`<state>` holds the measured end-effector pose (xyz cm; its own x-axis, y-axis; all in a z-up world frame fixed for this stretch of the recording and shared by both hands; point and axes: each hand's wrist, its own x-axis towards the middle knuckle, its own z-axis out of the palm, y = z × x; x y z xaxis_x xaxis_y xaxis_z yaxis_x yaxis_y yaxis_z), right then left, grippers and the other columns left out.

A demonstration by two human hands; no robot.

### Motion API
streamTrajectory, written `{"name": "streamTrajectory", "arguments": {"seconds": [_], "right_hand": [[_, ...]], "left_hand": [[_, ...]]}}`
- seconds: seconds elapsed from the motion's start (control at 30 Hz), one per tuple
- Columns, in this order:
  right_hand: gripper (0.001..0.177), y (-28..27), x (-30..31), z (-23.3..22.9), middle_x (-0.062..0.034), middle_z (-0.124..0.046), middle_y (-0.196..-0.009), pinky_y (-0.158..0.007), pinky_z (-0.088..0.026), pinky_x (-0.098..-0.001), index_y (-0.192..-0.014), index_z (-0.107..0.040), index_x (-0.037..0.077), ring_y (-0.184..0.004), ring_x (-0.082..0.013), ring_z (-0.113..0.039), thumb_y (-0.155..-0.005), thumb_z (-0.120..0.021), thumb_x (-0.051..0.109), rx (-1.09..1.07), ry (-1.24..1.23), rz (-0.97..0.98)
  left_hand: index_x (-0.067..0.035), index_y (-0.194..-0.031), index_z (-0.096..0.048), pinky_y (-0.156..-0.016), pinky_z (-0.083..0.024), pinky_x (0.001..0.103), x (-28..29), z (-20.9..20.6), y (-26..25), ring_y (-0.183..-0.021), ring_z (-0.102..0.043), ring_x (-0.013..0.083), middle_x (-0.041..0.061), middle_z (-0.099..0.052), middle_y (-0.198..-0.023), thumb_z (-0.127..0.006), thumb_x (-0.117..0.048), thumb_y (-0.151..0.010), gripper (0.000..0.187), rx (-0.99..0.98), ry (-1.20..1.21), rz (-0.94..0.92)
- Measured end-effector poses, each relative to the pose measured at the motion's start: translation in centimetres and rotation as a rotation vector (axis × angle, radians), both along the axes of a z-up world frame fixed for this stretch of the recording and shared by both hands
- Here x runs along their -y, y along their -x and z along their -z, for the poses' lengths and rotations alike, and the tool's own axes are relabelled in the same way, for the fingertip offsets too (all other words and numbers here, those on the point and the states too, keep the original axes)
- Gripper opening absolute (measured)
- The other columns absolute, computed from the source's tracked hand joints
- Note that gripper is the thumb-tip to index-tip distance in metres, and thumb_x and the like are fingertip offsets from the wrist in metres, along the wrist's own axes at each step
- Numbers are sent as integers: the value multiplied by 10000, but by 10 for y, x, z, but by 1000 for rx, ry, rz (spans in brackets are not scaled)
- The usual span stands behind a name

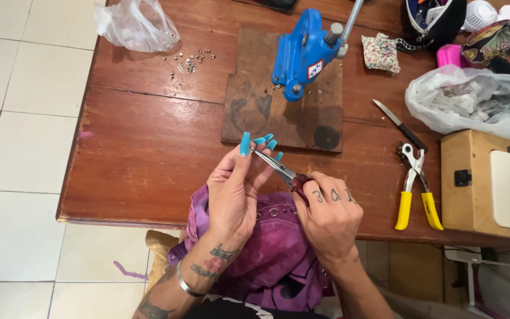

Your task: Attaching metal eyelets to a purple garment using a hand press and pliers

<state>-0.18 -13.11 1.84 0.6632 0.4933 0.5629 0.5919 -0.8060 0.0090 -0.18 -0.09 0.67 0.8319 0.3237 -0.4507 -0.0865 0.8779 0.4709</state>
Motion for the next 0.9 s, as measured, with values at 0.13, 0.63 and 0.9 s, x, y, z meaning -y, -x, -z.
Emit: {"name": "streamTrajectory", "arguments": {"seconds": [0.13,0.63,0.9], "right_hand": [[204,-9,8,16,-59,-586,-819,-637,-480,-280,-671,-540,77,-720,-218,-585,-796,-624,215,136,-19,-46],[363,-39,66,4,-119,-602,-731,-504,-433,-318,-649,-503,27,-589,-231,-547,-821,-640,315,36,115,-293],[306,-101,36,-44,-1,-489,-627,-553,-434,-255,-677,-454,142,-573,-138,-446,-907,-649,90,296,630,-770]], "left_hand": [[48,-938,-597,-700,-546,397,0,-5,-2,-847,-634,300,225,-629,-940,-566,-65,-801,180,-32,-12,-34],[-32,-934,-621,-778,-501,210,-46,-30,36,-848,-609,123,88,-647,-941,-589,-44,-810,129,57,-1226,224],[-149,-1019,-553,-755,-350,396,-49,-9,64,-869,-498,242,28,-564,-957,-585,-380,-769,342,160,-2002,685]]}}
